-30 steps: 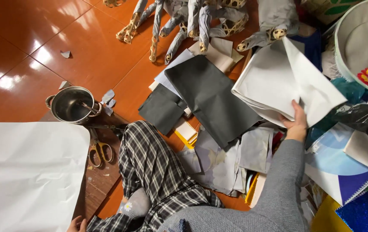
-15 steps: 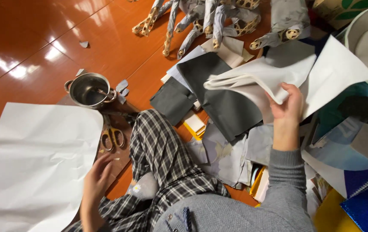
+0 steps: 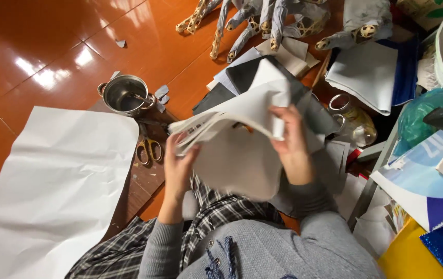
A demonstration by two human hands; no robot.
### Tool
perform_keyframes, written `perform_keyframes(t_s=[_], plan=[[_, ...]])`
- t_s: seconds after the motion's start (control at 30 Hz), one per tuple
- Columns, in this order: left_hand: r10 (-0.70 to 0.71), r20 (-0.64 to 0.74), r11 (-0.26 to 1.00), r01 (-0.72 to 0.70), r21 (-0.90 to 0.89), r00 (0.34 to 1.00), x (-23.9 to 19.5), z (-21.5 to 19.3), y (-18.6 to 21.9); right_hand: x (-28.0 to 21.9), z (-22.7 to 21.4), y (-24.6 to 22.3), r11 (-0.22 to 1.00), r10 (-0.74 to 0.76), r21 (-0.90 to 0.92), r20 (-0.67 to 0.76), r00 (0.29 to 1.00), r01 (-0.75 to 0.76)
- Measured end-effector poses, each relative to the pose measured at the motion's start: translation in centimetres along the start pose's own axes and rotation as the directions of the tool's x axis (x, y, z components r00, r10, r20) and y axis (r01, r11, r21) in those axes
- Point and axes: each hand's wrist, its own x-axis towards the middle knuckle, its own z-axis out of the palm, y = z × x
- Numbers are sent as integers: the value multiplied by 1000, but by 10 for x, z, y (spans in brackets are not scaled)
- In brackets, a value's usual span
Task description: Wrapping a model with tape and cutting paper with scissors
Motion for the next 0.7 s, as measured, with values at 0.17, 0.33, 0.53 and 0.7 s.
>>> perform_keyframes(t_s=[0.17, 0.33, 0.53, 0.7], plan=[[-85, -99, 945, 112, 308, 991, -17, -31, -16, -2, 7, 11, 997, 70, -46, 87, 994, -66], [-209, -274, 881, 303, 363, 939, -16, -56, 10, 17, -41, -36, 993, 48, 101, 65, 997, -55], [-155, -292, 938, 233, 256, 944, -20, -111, -8, -87, -42, -115, 34, -731, -687, 478, 487, 725], [-180, -290, 924, 263, 277, 940, -20, -107, -2, 3, -91, -188, 737, -675, 13, -37, 737, 676]])
